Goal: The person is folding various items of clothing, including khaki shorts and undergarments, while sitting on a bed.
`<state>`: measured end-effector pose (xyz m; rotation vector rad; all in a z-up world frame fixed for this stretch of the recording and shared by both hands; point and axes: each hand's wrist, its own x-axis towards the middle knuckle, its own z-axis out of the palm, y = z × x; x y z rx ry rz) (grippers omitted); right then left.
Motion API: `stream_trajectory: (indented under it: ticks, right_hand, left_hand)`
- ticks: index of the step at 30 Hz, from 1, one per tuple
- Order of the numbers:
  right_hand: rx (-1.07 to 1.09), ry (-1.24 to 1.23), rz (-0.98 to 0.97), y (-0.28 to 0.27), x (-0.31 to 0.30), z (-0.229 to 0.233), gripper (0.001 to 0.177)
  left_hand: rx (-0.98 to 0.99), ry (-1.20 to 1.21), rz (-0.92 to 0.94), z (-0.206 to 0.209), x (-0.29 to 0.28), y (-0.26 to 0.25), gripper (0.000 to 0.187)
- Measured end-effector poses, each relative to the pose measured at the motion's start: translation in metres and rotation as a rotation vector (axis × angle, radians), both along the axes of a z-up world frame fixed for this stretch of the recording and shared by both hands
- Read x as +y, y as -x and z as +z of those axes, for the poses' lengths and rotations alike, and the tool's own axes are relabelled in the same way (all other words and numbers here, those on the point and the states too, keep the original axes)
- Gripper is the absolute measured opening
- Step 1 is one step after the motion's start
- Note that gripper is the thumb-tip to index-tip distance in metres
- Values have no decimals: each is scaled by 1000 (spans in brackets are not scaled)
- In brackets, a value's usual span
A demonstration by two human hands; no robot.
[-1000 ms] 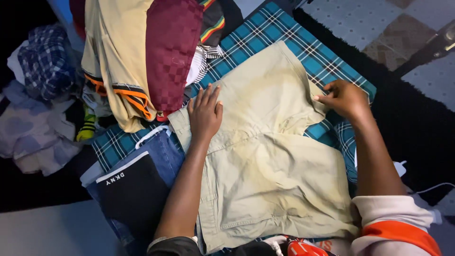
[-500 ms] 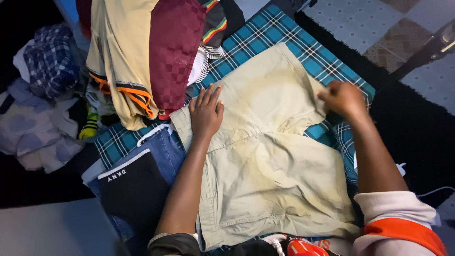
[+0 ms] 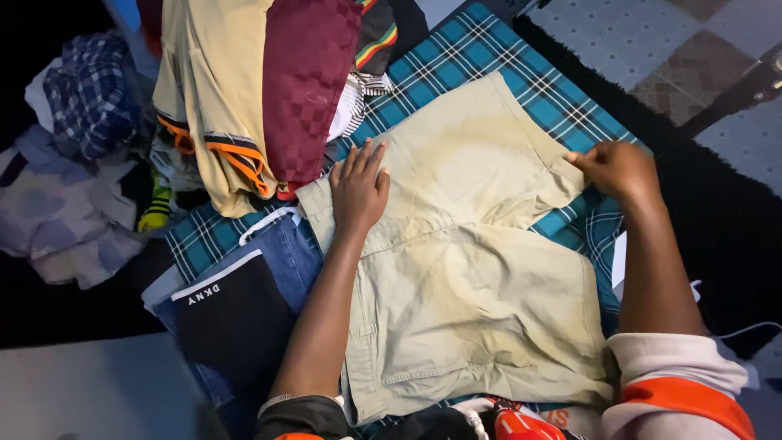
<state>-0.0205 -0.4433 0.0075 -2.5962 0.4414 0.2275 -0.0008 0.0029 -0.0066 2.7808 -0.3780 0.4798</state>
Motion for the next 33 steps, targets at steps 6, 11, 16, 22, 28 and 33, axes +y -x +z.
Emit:
stream_trajectory:
  ticks: [6, 11, 16, 22, 28, 33]
  right_hand:
    - [-251, -282, -134, 31, 19, 12, 45]
    - [-507, -21, 86, 43, 11, -7, 44]
    - [-425, 39, 23, 44, 13, -8, 42]
    - [-626, 93, 331, 46, 90, 18, 51]
    - [-629, 59, 765, 44, 184, 9, 89]
    - [-439, -26, 800, 4, 185, 20, 88]
  left_hand:
    - [12, 0, -4, 1, -1, 2, 49]
    - [9, -9, -8, 0, 0, 2, 48]
    - [7, -14, -2, -4, 1, 0, 49]
    - [3, -15, -2, -3, 1, -1, 49]
    - [3, -41, -6, 1, 0, 0, 50]
    - [4, -24, -1, 0, -1, 1, 56]
